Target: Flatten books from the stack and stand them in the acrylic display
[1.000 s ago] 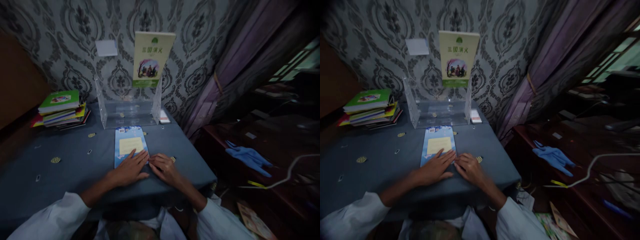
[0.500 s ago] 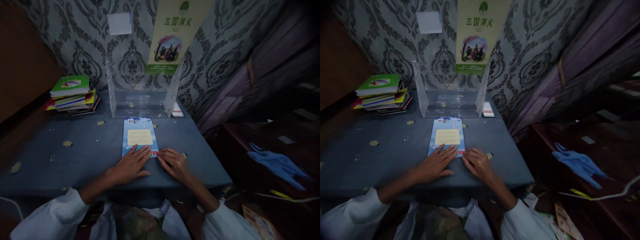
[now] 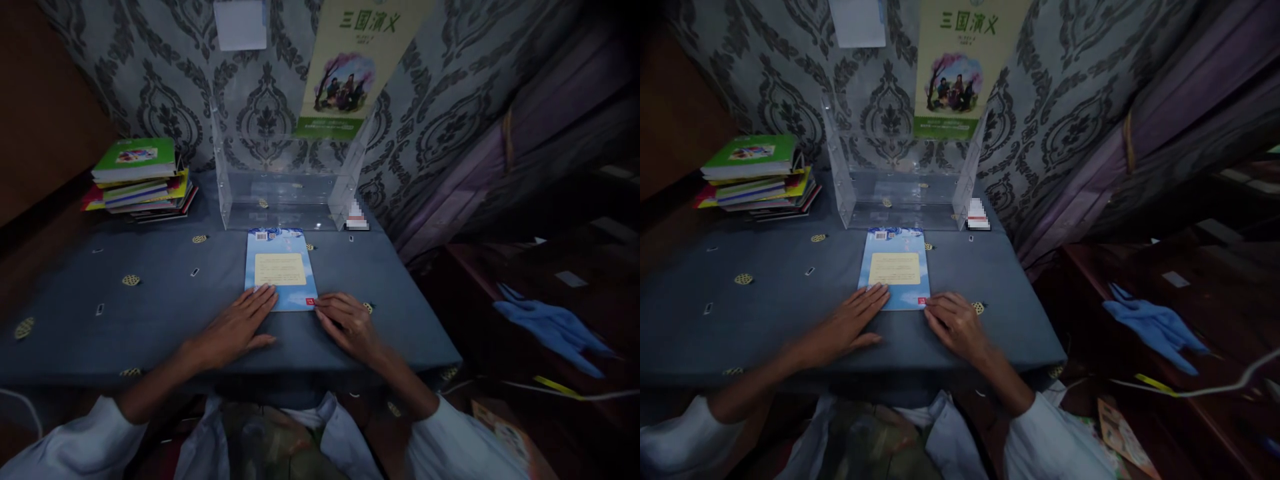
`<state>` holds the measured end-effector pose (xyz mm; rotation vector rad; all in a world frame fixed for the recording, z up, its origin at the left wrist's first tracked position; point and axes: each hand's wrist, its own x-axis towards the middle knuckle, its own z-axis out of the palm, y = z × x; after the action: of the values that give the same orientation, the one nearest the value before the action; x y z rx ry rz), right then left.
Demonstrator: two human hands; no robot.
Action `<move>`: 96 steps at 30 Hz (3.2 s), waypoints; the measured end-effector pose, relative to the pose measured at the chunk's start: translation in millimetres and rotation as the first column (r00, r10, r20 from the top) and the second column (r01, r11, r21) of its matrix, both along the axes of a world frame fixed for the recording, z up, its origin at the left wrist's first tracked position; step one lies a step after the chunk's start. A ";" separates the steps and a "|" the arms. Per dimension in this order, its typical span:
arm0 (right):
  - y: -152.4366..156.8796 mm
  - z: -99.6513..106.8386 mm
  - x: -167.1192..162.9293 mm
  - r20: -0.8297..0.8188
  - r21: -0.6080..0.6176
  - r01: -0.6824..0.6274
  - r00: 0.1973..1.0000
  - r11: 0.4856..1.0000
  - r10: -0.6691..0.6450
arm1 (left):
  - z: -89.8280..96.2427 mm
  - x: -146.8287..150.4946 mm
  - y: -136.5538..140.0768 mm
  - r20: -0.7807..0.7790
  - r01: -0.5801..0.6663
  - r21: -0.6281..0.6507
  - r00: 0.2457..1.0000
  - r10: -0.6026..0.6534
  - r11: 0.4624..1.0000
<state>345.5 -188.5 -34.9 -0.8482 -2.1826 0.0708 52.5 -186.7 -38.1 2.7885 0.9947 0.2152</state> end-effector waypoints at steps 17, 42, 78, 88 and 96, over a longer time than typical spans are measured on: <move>1.1 -0.2 0.6 -0.027 -0.027 0.000 1.000 1.000 -0.001 | -2.5 -0.3 110.8 -0.020 -0.134 -0.123 0.991 0.133 0.983; 150.2 -16.5 -72.1 0.384 -0.252 0.083 0.923 0.964 0.021 | -32.5 6.0 154.7 0.125 -0.289 0.115 0.953 0.275 0.950; 158.6 -19.7 -42.0 0.305 -0.362 0.250 0.942 0.898 -0.139 | 7.2 53.7 53.1 -0.095 0.302 0.067 0.951 -0.295 0.951; 109.8 -16.8 -24.8 0.346 -0.356 0.191 0.936 0.915 -0.061 | 5.5 51.9 51.8 0.011 0.254 0.067 0.967 -0.255 0.965; 64.4 -19.0 -12.9 0.353 -0.359 0.188 0.934 0.914 -0.053 | 1.4 45.4 49.3 0.222 0.211 0.051 0.951 -0.217 0.976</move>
<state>332.6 -124.1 -54.0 -1.3018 -2.4706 0.3282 97.8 -137.4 -36.7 2.7869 0.6361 0.5061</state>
